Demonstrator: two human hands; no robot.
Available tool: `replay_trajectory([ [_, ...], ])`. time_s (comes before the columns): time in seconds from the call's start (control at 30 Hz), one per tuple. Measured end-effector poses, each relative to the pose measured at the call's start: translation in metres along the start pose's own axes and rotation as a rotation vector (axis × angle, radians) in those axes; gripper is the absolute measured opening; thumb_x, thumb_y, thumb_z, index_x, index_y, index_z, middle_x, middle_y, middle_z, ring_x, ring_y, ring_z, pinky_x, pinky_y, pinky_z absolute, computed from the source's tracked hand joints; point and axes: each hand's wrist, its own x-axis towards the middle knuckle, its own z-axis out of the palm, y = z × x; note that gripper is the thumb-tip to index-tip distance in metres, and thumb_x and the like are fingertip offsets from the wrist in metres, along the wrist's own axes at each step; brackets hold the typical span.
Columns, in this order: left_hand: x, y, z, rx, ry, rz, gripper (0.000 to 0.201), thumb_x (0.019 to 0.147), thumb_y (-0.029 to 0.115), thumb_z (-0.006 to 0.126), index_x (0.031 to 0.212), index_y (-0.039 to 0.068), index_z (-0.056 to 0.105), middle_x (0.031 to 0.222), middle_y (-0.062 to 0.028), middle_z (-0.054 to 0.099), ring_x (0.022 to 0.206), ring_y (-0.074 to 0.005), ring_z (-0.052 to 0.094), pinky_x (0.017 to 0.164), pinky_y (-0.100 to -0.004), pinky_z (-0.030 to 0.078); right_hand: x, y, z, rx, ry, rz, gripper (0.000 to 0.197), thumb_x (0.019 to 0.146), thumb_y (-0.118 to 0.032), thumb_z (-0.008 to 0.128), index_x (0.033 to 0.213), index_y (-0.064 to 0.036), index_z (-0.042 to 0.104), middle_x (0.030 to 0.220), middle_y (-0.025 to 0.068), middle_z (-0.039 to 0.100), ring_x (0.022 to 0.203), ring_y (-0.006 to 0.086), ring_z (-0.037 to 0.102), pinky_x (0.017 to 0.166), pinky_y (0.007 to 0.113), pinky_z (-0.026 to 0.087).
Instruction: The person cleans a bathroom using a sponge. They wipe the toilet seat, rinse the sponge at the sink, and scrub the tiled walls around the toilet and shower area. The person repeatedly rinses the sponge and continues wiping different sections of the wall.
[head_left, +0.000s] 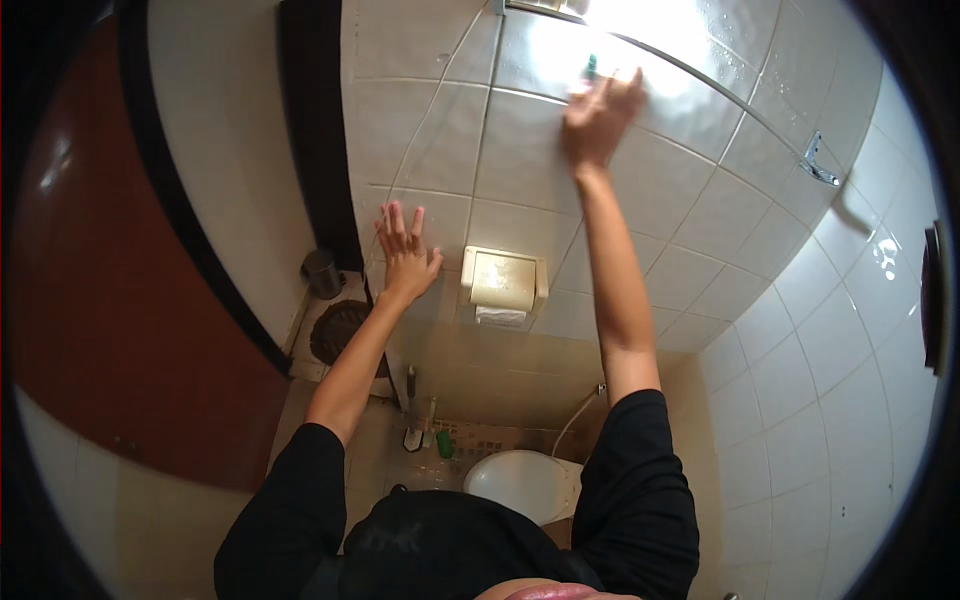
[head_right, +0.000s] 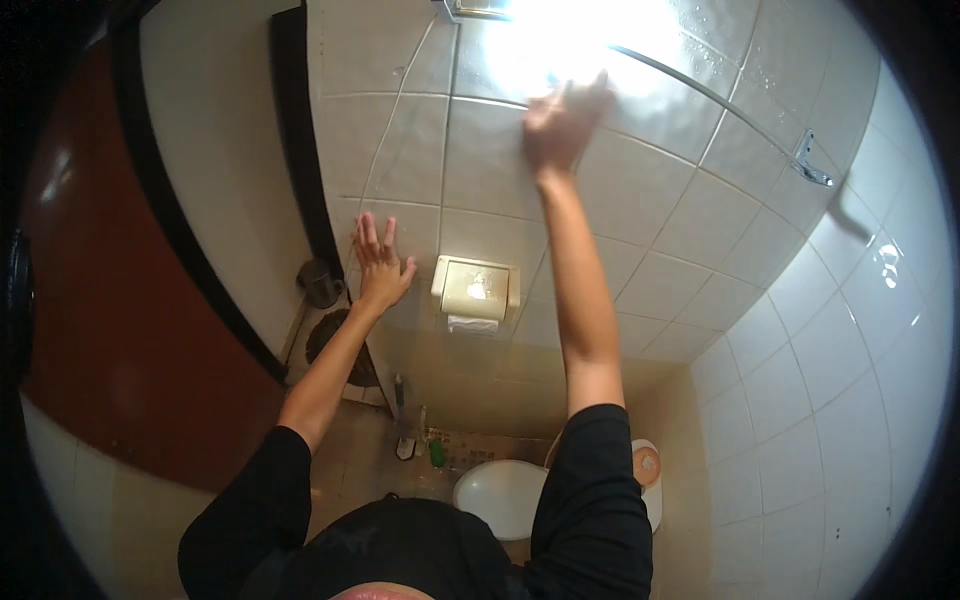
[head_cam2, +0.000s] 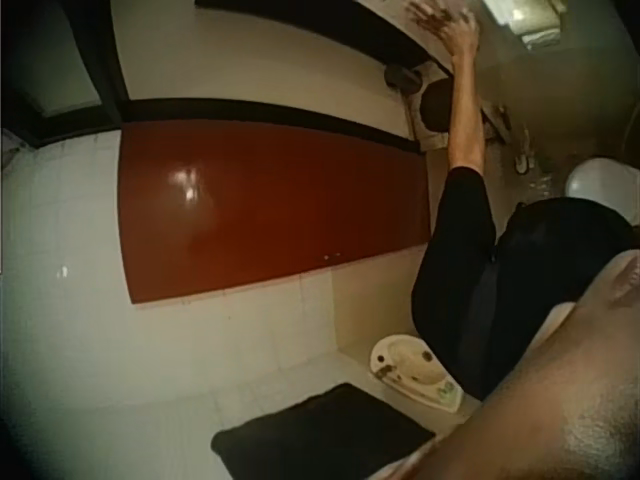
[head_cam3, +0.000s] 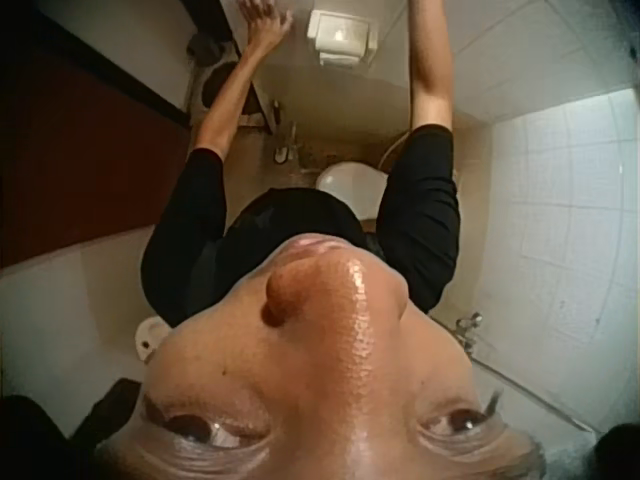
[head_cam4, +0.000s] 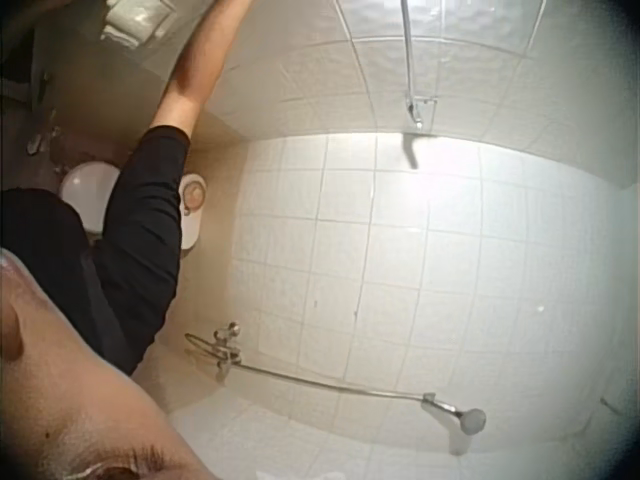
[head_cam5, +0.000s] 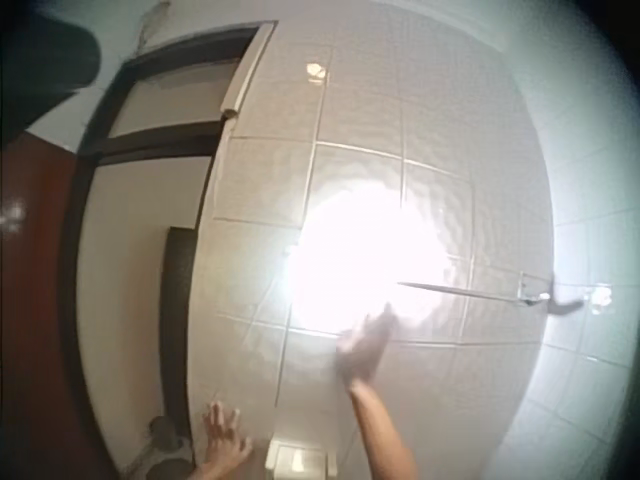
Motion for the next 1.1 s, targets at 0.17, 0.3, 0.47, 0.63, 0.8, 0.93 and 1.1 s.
replay_trajectory([
  [0.17, 0.025, 0.041, -0.054, -0.142, -0.128, -0.239, 0.079, 0.095, 0.012, 0.07, 0.165, 0.006, 0.033, 0.173, -0.0331, 0.016, 0.162, -0.0529, 0.019, 0.132, -0.0579, 0.025, -0.024, -0.09, 0.005, 0.224, -0.243, -0.35, 0.071, 0.091, -0.015, 0.066, 0.161, -0.0172, 0.054, 0.169, 0.0129, 0.047, 0.158, 0.0326, 0.042, 0.129, 0.053, 0.034],
  [0.3, 0.044, 0.063, -0.073, -0.367, -0.086, -0.21, 0.076, 0.096, 0.004, 0.065, 0.166, 0.01, 0.036, 0.175, -0.0234, 0.021, 0.162, -0.0476, 0.025, 0.132, -0.0532, 0.029, -0.013, -0.065, 0.001, 0.332, -0.263, -0.507, 0.07, 0.092, -0.016, 0.068, 0.161, -0.019, 0.054, 0.168, 0.0094, 0.049, 0.157, 0.0275, 0.045, 0.124, 0.05, 0.043],
  [0.47, 0.106, 0.112, -0.083, -0.313, -0.052, 0.053, 0.084, 0.095, -0.002, 0.062, 0.171, 0.018, 0.033, 0.178, -0.0178, 0.02, 0.164, -0.044, 0.022, 0.133, -0.0545, 0.028, -0.005, 0.073, -0.033, 0.132, -0.338, -0.239, 0.062, 0.096, -0.019, 0.064, 0.157, -0.0151, 0.055, 0.162, 0.0132, 0.052, 0.151, 0.034, 0.049, 0.128, 0.061, 0.031],
  [0.63, 0.154, 0.161, -0.068, -0.111, -0.036, 0.08, 0.107, 0.088, 0.025, 0.084, 0.175, 0.025, 0.021, 0.181, -0.0158, -0.001, 0.168, -0.0437, 0.0, 0.129, -0.0716, 0.018, -0.07, 0.22, -0.101, 0.169, -0.054, -0.001, 0.058, 0.104, -0.022, 0.055, 0.161, -0.0124, 0.052, 0.171, 0.0146, 0.044, 0.162, 0.0366, 0.035, 0.13, 0.06, 0.025],
  [0.8, 0.169, 0.188, -0.016, 0.017, -0.207, -0.068, 0.165, 0.071, 0.083, 0.085, 0.169, 0.012, -0.028, 0.166, -0.0347, -0.043, 0.151, -0.0568, -0.042, 0.105, -0.0956, -0.001, -0.185, 0.297, -0.162, -0.03, 0.067, 0.456, 0.061, 0.111, -0.019, 0.049, 0.166, 0.0016, 0.033, 0.167, 0.0294, 0.038, 0.156, 0.0487, 0.035, 0.126, 0.061, 0.03],
  [0.93, 0.179, 0.191, 0.002, 0.015, -0.228, -0.095, 0.17, 0.071, 0.094, 0.074, 0.161, 0.003, -0.039, 0.156, -0.0381, -0.052, 0.143, -0.0582, -0.052, 0.099, -0.097, -0.005, -0.188, 0.327, -0.155, -0.103, 0.177, 0.95, 0.065, 0.112, -0.021, 0.049, 0.168, 0.003, 0.026, 0.171, 0.0318, 0.028, 0.156, 0.0504, 0.034, 0.125, 0.063, 0.031],
  [1.1, 0.178, 0.188, 0.002, 0.023, -0.243, -0.078, 0.164, 0.078, 0.09, 0.072, 0.161, 0.003, -0.039, 0.155, -0.0377, -0.054, 0.142, -0.0597, -0.051, 0.099, -0.0968, -0.005, -0.106, 0.288, -0.109, -0.074, 0.195, 0.672, 0.067, 0.11, -0.02, 0.051, 0.169, -0.0006, 0.027, 0.171, 0.0325, 0.03, 0.156, 0.0501, 0.034, 0.124, 0.065, 0.031],
])
